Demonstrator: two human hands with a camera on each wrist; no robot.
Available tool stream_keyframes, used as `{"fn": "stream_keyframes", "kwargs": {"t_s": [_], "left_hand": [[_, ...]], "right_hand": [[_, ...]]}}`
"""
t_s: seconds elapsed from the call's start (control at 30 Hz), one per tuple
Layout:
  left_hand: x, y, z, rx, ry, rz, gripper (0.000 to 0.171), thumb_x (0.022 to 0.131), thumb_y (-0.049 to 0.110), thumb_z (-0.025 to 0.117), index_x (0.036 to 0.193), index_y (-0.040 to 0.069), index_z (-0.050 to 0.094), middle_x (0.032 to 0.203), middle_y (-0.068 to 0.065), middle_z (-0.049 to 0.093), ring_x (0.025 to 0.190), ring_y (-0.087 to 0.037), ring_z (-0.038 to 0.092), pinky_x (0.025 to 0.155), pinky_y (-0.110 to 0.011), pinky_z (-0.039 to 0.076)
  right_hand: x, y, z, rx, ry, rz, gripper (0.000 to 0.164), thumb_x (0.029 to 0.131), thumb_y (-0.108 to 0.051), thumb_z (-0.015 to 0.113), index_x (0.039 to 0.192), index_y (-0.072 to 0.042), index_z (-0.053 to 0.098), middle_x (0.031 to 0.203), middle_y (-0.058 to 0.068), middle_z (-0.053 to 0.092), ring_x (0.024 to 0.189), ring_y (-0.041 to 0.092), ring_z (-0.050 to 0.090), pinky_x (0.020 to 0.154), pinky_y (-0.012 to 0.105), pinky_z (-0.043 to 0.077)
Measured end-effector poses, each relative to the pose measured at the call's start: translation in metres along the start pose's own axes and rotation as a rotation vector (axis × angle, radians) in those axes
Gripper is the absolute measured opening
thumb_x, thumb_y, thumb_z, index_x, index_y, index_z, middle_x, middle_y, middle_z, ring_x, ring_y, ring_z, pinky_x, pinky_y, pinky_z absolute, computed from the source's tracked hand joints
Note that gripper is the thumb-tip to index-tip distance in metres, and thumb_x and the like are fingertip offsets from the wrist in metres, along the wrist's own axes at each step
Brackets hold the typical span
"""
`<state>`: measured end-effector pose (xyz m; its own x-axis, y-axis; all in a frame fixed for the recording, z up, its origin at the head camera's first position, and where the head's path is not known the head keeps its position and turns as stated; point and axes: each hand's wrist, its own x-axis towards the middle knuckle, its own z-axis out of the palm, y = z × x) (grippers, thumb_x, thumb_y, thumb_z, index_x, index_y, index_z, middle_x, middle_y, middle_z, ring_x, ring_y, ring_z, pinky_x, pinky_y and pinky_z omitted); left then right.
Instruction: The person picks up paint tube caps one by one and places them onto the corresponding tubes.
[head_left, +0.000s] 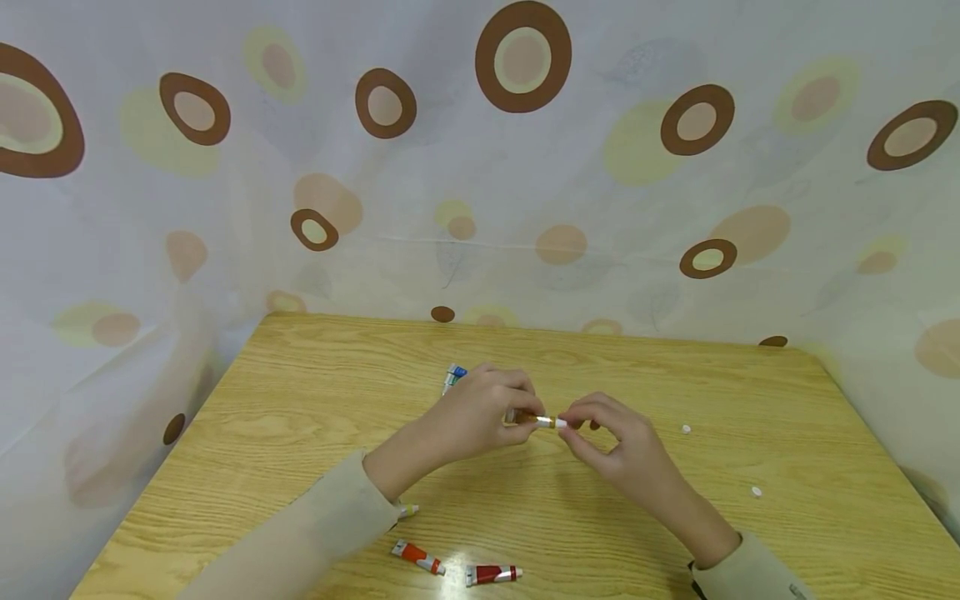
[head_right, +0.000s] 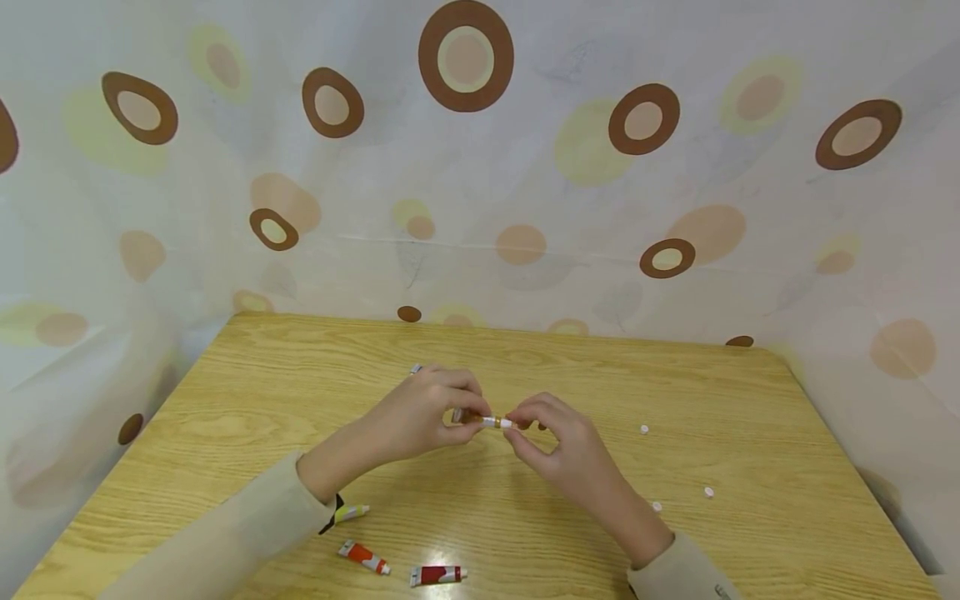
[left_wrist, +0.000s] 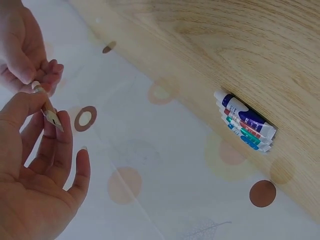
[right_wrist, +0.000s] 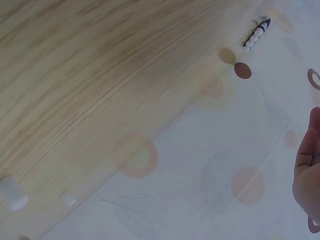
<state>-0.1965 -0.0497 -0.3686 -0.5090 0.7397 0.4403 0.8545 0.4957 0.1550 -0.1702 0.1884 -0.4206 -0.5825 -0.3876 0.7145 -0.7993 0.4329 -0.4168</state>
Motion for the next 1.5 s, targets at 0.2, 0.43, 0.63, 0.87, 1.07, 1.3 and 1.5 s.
{"fn": "stream_keyframes", "kwargs": {"t_s": [0.2,0.43,0.63,0.87,1.07,1.3,1.5], "left_hand": [[-0.0014,-0.0008,-0.0006,-0.003,-0.012,-0.02,0.006,0.091,0.02,0.08,0.096,0.016,0.082,0.093,0.007,0.073,0.076,-0.002,0.067,0.083,-0.027,0.053],[-0.002,-0.0014,-0.0009,-0.031,-0.014,-0.026,0.005,0.091,0.018,0.079,0.095,0.016,0.082,0.092,0.007,0.073,0.074,-0.003,0.065,0.078,-0.023,0.049],[-0.0018,-0.0025,0.0016,-0.051,-0.002,-0.018,0.005,0.091,0.016,0.079,0.095,0.016,0.082,0.093,0.007,0.073,0.075,-0.003,0.066,0.075,-0.022,0.047],[-0.0011,-0.0007,-0.0001,-0.015,0.01,-0.001,0.005,0.09,0.019,0.08,0.095,0.017,0.082,0.092,0.008,0.073,0.075,-0.002,0.067,0.076,-0.022,0.049],[-0.0005,0.0002,0.0,0.047,0.016,0.02,0.005,0.09,0.021,0.081,0.094,0.019,0.082,0.093,0.009,0.073,0.077,-0.002,0.066,0.08,-0.025,0.052],[-0.0012,-0.0004,0.0037,0.112,0.074,0.075,0.005,0.087,0.02,0.084,0.092,0.018,0.082,0.09,0.008,0.072,0.077,-0.002,0.066,0.082,-0.027,0.055],[-0.0012,-0.0013,0.004,0.101,0.058,0.067,0.005,0.088,0.019,0.083,0.093,0.017,0.082,0.091,0.007,0.072,0.077,-0.002,0.066,0.086,-0.029,0.056]], "right_hand": [[0.0012,-0.0002,-0.0025,-0.056,0.009,-0.041,0.042,0.07,0.009,0.086,0.105,-0.01,0.073,0.102,0.004,0.072,0.085,0.012,0.064,0.08,0.009,0.049],[0.0027,0.0004,-0.0017,-0.05,-0.005,-0.083,0.025,0.082,0.0,0.084,0.104,-0.004,0.073,0.103,0.004,0.072,0.086,0.017,0.068,0.084,0.008,0.052],[0.0042,-0.002,-0.0008,-0.062,-0.01,-0.079,0.016,0.096,-0.021,0.075,0.099,-0.005,0.073,0.1,0.002,0.071,0.086,0.016,0.068,0.083,0.009,0.052],[0.0047,-0.0022,-0.0002,-0.052,-0.002,-0.086,0.007,0.094,-0.013,0.077,0.097,-0.009,0.073,0.097,0.0,0.071,0.084,0.014,0.067,0.081,0.01,0.052],[0.003,-0.0016,-0.0006,-0.047,-0.026,-0.044,0.006,0.092,-0.011,0.078,0.094,-0.009,0.073,0.096,-0.001,0.071,0.083,0.011,0.067,0.08,0.011,0.053],[0.0044,-0.0025,0.0006,-0.065,-0.008,-0.073,0.019,0.083,0.002,0.082,0.093,-0.012,0.073,0.095,-0.002,0.071,0.081,0.011,0.066,0.078,0.011,0.052],[0.0058,-0.0029,0.0009,-0.087,-0.011,-0.084,0.007,0.091,-0.009,0.079,0.094,-0.012,0.074,0.097,-0.001,0.071,0.082,0.013,0.068,0.08,0.01,0.052]]}}
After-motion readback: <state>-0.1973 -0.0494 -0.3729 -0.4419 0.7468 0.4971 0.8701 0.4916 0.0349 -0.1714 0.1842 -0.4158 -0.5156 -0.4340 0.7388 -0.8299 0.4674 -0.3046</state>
